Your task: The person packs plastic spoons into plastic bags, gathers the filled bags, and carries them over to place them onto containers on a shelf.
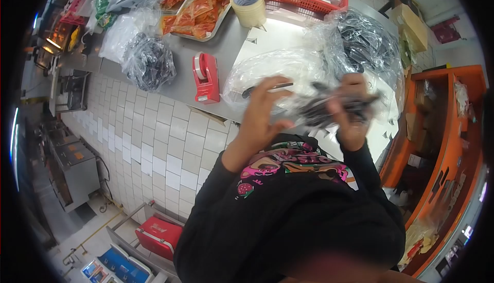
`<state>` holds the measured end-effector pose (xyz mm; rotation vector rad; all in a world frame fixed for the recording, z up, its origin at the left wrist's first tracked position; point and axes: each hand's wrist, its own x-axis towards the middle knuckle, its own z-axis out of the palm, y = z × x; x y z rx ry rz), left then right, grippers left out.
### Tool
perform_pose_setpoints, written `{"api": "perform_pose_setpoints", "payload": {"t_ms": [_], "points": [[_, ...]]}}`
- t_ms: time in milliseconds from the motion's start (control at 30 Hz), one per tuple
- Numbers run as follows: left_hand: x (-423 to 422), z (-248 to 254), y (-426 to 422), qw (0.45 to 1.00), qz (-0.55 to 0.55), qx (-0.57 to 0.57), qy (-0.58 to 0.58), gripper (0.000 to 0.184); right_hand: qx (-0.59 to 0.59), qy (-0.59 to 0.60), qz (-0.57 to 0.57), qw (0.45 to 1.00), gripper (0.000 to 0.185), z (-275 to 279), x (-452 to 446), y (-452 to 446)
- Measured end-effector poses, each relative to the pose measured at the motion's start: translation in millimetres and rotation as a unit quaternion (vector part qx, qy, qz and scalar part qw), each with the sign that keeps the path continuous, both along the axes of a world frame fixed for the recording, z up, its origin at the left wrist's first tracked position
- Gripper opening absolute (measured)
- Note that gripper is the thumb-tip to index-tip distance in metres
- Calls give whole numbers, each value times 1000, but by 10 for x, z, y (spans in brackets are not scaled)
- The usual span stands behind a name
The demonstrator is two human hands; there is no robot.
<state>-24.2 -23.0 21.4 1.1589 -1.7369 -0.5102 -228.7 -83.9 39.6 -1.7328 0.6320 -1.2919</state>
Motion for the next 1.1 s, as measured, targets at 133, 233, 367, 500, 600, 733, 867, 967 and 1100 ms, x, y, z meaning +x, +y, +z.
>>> {"api": "perform_pose_setpoints", "payload": {"t_ms": [133,233,367,500,600,733,867,967,1100], "points": [[426,-435,97,966,252,53,2,46,-60,-134,-140,979,18,234,106,-198],[552,-758,-2,938,330,84,-63,45,-105,11,55,993,21,85,170,-398],[726,-1199,-162,911,273,283,-125,38,-184,387,143,892,24,-308,895,-497],[859,-1090,-289,910,338,236,-38,24,-160,570,152,792,42,-1656,1134,-652],[1163,-1132,-187,920,327,183,111,24,-23,450,130,883,57,-2476,1171,-541],[1193,-634,-183,927,286,226,92,31,104,444,278,845,77,-1798,1085,-595],[1085,-489,-264,941,197,262,86,45,-134,247,212,936,53,-802,766,-570],[1049,-501,-286,936,140,295,133,52,296,79,205,930,22,-168,60,-808],[1024,-505,-295,920,114,349,140,59,238,449,-110,854,16,-759,-1109,-1574]]}}
